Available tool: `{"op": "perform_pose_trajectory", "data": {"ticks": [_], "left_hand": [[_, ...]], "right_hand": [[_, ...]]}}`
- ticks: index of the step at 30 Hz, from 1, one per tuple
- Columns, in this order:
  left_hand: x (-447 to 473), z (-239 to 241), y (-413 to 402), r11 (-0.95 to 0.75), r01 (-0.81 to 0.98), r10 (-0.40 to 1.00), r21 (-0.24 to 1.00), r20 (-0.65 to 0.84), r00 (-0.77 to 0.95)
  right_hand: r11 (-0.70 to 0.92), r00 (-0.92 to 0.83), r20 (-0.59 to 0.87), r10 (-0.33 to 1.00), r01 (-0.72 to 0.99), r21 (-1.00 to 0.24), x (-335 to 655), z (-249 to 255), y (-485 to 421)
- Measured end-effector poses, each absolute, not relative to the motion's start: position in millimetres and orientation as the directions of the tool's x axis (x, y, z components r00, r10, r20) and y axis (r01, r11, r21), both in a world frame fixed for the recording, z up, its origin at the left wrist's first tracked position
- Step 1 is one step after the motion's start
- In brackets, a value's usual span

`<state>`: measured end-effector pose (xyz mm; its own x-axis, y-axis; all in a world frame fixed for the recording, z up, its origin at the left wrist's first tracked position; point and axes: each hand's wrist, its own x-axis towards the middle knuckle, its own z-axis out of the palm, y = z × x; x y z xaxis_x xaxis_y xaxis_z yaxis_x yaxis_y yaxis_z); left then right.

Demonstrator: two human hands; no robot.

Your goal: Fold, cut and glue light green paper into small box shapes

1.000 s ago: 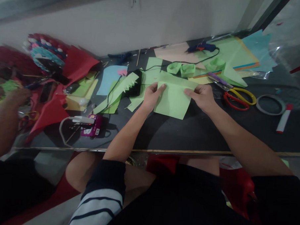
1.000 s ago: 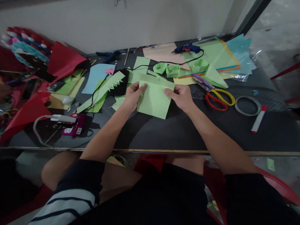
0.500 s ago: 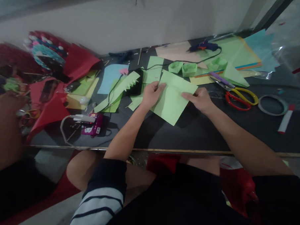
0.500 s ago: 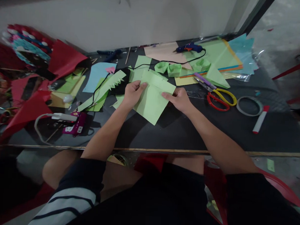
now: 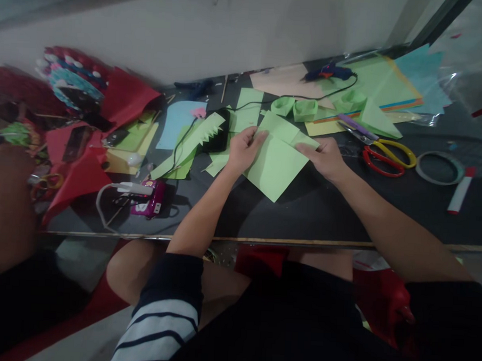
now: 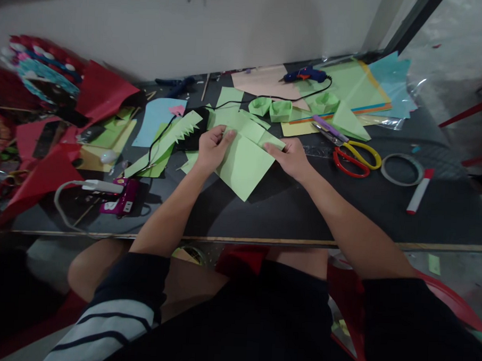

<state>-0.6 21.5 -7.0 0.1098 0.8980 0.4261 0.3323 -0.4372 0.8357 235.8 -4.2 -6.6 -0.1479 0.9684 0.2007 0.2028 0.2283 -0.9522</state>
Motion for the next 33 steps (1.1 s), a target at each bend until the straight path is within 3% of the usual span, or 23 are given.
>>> {"op": "perform_pose_trajectory", "data": {"ticks": [7,15,21,25,29,33], "left_hand": [[3,-3,17,-0.283,0.325,0.958,0.902,0.284,0.045],[0,2,19,-0.267,0.358,0.961,0.895,0.276,0.028],[-1,1,23,-0.276,0.433,0.951,0.858,0.310,-0.008],[-5,-9,24,-0.246,0.451,0.946,0.858,0.313,-0.080],[-7,-18,26,-0.180,0.334,0.967,0.925,0.228,-0.110],[-7,-19,27,-0.071,0.112,0.996,0.991,0.063,0.070]], "right_hand": [[0.193,-0.143,0.167,0.976,0.194,-0.962,237,-7,-3],[0.082,-0.154,0.077,0.985,0.026,-0.996,237,-11,4],[0.055,-0.335,0.056,0.941,-0.012,-0.998,237,-3,-2],[0.010,-0.403,-0.029,0.915,0.095,-0.995,228,6,-13],[0.087,-0.287,0.055,0.956,0.098,-0.991,224,10,-15],[0.093,-0.238,0.068,0.969,0.097,-0.991,227,7,-11]]}}
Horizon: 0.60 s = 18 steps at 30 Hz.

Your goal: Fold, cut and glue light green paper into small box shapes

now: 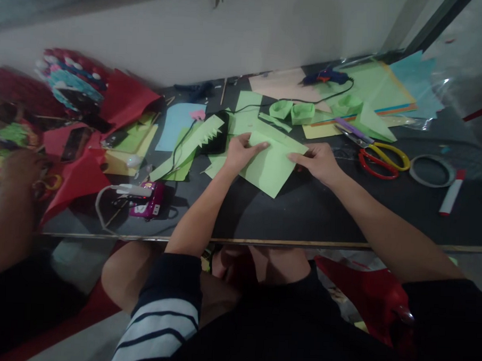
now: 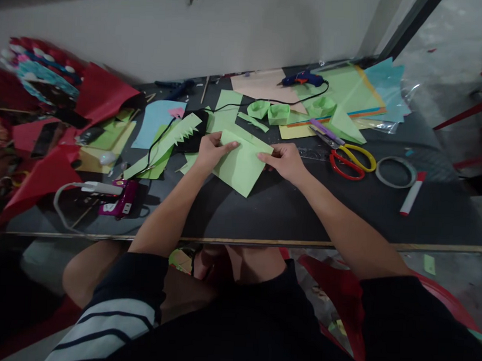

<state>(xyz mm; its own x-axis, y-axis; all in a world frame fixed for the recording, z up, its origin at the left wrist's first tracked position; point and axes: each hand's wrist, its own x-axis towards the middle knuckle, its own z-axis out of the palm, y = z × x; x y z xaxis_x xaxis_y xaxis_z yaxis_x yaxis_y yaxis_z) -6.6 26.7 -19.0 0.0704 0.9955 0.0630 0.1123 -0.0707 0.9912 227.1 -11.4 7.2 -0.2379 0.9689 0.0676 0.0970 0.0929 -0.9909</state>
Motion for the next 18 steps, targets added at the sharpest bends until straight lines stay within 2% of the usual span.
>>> {"op": "perform_pose_trajectory", "data": {"ticks": [5,10,13,15,16,18], "left_hand": [[-11,-17,25,0.091,-0.014,0.965,0.996,-0.085,0.247],[-15,-19,26,0.116,0.144,0.955,0.983,-0.151,0.255],[-16,-23,30,0.045,0.223,0.972,0.974,-0.095,0.216],[-17,-25,31,-0.015,0.273,0.981,0.962,-0.040,0.192],[-18,-25,32,-0.030,0.304,0.983,0.952,-0.027,0.182],[-18,-23,31,-0.032,0.341,0.981,0.940,-0.036,0.189]], "right_hand": [[0.067,-0.215,0.044,0.976,0.102,-0.993,227,-2,-10],[0.089,-0.220,0.054,0.974,0.153,-0.984,225,-3,-8],[0.182,-0.245,0.102,0.964,0.331,-0.926,241,13,-11],[0.247,-0.171,0.183,0.968,0.526,-0.814,269,24,-16],[0.228,-0.082,0.229,0.970,0.634,-0.739,288,26,-19],[0.045,0.133,0.262,0.956,0.815,-0.577,336,22,-26]]}}
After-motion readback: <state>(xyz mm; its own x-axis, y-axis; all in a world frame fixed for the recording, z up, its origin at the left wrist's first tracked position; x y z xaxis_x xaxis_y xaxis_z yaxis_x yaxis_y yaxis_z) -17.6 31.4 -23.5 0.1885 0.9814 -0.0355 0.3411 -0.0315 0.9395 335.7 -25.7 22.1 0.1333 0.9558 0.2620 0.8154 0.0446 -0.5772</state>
